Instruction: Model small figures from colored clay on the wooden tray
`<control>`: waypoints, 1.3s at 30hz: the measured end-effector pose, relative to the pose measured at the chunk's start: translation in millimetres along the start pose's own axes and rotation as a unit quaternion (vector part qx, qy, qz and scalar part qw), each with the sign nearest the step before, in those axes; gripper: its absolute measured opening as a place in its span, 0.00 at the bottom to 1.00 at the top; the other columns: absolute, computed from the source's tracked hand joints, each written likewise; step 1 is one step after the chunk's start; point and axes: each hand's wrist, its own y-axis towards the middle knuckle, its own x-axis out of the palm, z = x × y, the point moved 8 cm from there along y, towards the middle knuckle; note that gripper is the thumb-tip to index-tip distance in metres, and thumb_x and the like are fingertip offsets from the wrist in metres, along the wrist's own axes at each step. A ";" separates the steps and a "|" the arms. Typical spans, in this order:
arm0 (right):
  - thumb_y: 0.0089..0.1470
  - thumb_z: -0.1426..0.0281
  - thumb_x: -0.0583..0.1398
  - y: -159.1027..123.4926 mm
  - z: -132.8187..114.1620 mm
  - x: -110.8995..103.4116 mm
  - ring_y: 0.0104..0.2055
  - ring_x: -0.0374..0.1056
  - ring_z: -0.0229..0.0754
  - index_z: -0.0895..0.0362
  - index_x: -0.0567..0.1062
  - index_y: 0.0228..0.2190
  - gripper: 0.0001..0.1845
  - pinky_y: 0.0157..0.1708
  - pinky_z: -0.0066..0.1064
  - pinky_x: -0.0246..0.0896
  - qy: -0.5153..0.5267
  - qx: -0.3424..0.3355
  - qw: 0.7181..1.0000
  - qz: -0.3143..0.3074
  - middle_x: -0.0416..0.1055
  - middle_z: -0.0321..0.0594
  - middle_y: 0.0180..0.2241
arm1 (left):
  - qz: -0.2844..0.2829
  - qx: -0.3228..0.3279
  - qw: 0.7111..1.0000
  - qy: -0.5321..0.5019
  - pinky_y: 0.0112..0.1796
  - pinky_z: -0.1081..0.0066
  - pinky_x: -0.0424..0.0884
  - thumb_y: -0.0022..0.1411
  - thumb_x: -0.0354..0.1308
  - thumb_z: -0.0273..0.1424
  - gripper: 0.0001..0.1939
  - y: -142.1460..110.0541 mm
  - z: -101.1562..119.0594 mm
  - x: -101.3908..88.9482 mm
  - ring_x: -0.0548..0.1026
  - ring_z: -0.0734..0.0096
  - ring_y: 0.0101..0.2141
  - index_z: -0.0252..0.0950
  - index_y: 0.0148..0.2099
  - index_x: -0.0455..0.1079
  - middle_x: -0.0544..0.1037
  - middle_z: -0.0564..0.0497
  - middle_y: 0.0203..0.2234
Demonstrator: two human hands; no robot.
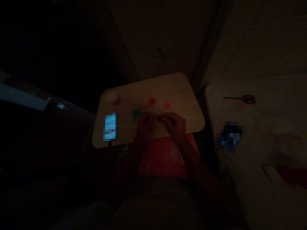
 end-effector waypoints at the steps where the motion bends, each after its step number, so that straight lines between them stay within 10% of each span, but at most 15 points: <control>1: 0.50 0.66 0.68 0.1 1.0 -0.3 0.34 0.76 0.44 0.54 0.84 0.32 0.07 0.37 0.35 0.72 0.003 0.005 1.000 0.004 0.82 0.40 0.34 | 0.001 0.003 1.000 -0.005 0.44 0.66 0.68 0.69 0.56 0.39 0.13 0.1 0.4 -0.1 0.73 0.66 0.38 0.38 0.34 0.72 0.75 0.50 0.33; 32: 0.62 0.64 0.59 1.1 -4.2 -7.3 0.38 0.74 0.44 0.54 0.82 0.35 0.12 0.41 0.36 0.69 -0.014 -0.032 0.999 0.020 0.79 0.41 0.35 | -0.002 -0.007 1.000 -0.020 0.40 0.66 0.68 0.70 0.52 0.46 0.20 -0.3 -1.0 1.0 0.70 0.67 0.34 0.37 0.31 0.66 0.71 0.51 0.29; 39: 0.56 0.68 0.64 0.6 -2.0 -2.8 0.41 0.76 0.45 0.52 0.82 0.39 0.09 0.43 0.37 0.72 0.010 -0.029 0.999 0.008 0.80 0.42 0.40 | 0.019 -0.052 0.998 -0.012 0.40 0.67 0.70 0.67 0.55 0.34 0.06 -1.5 -9.8 -1.1 0.73 0.67 0.35 0.38 0.37 0.69 0.75 0.51 0.31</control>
